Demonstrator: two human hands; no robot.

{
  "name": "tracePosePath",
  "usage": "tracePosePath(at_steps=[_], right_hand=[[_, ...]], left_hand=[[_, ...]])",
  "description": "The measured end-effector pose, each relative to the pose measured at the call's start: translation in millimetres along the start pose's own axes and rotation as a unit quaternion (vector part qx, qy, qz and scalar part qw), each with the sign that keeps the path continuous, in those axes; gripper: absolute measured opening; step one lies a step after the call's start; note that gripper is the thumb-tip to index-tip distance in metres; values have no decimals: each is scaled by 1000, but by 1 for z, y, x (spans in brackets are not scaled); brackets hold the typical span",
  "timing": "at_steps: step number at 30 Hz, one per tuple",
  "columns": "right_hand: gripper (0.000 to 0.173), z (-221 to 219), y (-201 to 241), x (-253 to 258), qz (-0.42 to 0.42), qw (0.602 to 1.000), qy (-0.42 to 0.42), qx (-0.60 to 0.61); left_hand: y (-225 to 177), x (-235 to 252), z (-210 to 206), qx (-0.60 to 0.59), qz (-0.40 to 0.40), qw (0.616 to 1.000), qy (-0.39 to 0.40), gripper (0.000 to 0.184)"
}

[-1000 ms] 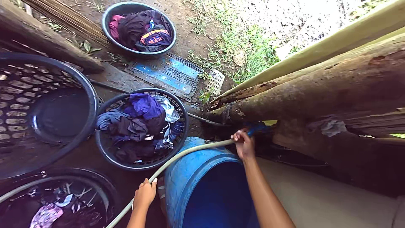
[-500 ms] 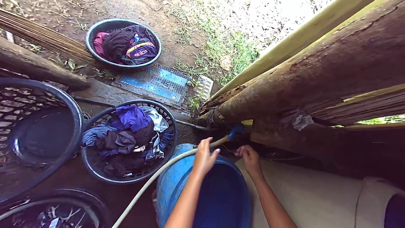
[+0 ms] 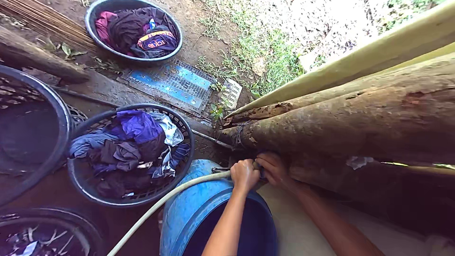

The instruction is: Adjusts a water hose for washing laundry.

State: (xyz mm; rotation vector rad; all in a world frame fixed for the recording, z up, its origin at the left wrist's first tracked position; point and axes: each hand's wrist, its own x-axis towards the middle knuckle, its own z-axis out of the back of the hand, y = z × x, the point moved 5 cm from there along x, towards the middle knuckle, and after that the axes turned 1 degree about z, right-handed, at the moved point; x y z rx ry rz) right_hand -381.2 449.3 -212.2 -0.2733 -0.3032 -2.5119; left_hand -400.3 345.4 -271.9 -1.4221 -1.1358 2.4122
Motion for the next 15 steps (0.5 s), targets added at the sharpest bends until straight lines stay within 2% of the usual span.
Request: tracePosePath(at_steps=[4, 6, 8, 10, 11, 13, 14, 15], right_hand=[[28, 2, 5, 6, -55, 996, 65, -11], [33, 4, 10, 8, -69, 994, 88, -8], [38, 6, 14, 11, -78, 992, 101, 1], [42, 8, 28, 13, -112, 988, 102, 15], [42, 10, 42, 14, -144, 985, 86, 28], [37, 18, 82, 24, -220, 972, 14, 81], [32, 22, 103, 31, -268, 953, -21, 140], [24, 24, 124, 37, -330, 914, -44, 233]], left_hand=[[-2, -1, -1, -41, 32, 999, -5, 28], [1, -2, -5, -61, 21, 998, -14, 31], [5, -2, -5, -86, -32, 995, -32, 33], [14, -8, -2, -132, -115, 984, -44, 51], [22, -19, 2, -168, -153, 972, -55, 56], [45, -58, 22, -294, -206, 926, -115, 48], [58, -83, 34, -382, -215, 890, -127, 40], [73, -111, 44, -475, -211, 847, -110, 30]])
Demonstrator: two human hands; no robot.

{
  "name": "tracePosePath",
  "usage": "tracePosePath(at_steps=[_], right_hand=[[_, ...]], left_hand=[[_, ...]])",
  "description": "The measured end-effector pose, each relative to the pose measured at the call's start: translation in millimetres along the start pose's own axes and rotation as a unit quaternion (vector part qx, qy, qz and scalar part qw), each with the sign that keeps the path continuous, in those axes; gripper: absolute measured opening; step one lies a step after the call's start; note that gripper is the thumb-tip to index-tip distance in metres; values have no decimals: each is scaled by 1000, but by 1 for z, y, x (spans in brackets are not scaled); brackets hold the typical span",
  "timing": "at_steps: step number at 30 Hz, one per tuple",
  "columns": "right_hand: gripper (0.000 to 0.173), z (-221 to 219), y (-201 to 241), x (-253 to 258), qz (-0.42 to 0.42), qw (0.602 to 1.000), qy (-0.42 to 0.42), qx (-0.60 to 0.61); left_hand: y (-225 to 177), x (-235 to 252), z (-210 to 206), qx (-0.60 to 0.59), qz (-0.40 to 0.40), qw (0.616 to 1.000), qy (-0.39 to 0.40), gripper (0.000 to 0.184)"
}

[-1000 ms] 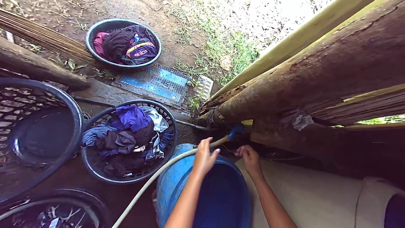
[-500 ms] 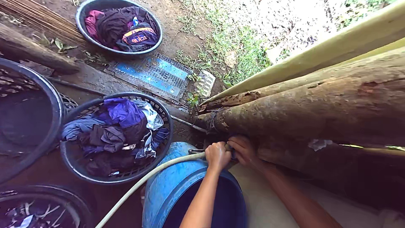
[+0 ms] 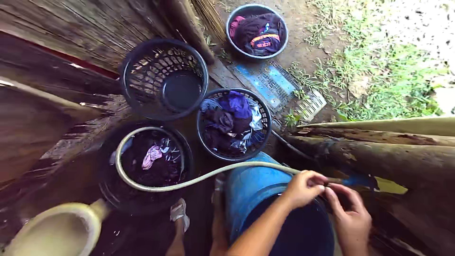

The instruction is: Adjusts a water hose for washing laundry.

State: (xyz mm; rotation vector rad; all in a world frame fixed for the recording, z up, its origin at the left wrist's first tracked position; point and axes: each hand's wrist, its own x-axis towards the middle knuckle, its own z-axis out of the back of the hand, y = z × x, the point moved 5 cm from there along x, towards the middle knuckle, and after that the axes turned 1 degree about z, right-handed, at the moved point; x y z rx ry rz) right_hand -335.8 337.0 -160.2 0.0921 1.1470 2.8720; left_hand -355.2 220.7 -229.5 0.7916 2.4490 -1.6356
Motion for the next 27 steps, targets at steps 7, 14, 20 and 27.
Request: tracePosePath(at_steps=[7, 14, 20, 27], right_hand=[[11, -63, 127, -66, -269, 830, 203, 444], [10, -98, 256, -137, -150, 792, 352, 476], [13, -129, 360, -216, -104, 745, 431, 498], [12, -161, 455, -294, -43, 690, 515, 507]], left_hand=[[-77, -165, 106, -136, 132, 982, -17, 9], [-128, -312, 162, -140, 120, 983, 17, 20], [-163, -445, 204, -117, 73, 990, -24, 18], [-192, -573, 242, -56, 28, 995, -79, 19]])
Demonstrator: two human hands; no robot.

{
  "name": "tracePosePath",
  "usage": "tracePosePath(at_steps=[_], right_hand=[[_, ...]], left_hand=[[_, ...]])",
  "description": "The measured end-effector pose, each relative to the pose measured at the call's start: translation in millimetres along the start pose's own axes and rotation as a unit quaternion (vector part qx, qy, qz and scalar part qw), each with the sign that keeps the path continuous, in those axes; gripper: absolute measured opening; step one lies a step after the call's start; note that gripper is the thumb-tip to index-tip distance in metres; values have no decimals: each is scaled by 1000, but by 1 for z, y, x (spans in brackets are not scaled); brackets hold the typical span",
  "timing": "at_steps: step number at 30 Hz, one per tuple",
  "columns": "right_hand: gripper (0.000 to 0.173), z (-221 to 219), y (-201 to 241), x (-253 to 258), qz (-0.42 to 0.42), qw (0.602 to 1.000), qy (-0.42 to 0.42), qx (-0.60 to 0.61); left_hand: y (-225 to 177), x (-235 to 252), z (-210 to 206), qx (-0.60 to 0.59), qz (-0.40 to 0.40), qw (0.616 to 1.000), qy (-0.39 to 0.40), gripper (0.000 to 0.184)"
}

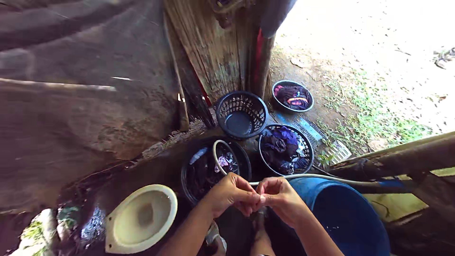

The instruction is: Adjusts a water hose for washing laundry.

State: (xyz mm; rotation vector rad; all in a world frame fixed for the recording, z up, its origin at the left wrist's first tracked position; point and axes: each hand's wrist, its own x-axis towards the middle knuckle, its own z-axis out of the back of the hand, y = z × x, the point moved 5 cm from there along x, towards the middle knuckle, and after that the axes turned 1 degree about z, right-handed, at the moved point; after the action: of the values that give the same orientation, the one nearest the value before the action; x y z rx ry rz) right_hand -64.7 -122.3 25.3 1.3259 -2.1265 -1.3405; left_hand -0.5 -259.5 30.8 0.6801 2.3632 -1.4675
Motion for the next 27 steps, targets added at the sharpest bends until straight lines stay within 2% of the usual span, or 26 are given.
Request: tracePosePath(at_steps=[5, 11, 19, 27], right_hand=[[14, -59, -13, 12, -42, 998, 34, 21], [19, -101, -33, 14, -122, 985, 55, 104], [31, -128, -45, 10, -225, 960, 25, 166], [20, -136, -51, 3, -265, 931, 35, 248]], left_hand=[[-12, -63, 22, 37, -52, 995, -71, 16], [-21, -113, 35, 106, -121, 973, -163, 9], [-24, -139, 41, 197, -202, 924, -257, 4], [-16, -142, 39, 157, -266, 910, -275, 6]])
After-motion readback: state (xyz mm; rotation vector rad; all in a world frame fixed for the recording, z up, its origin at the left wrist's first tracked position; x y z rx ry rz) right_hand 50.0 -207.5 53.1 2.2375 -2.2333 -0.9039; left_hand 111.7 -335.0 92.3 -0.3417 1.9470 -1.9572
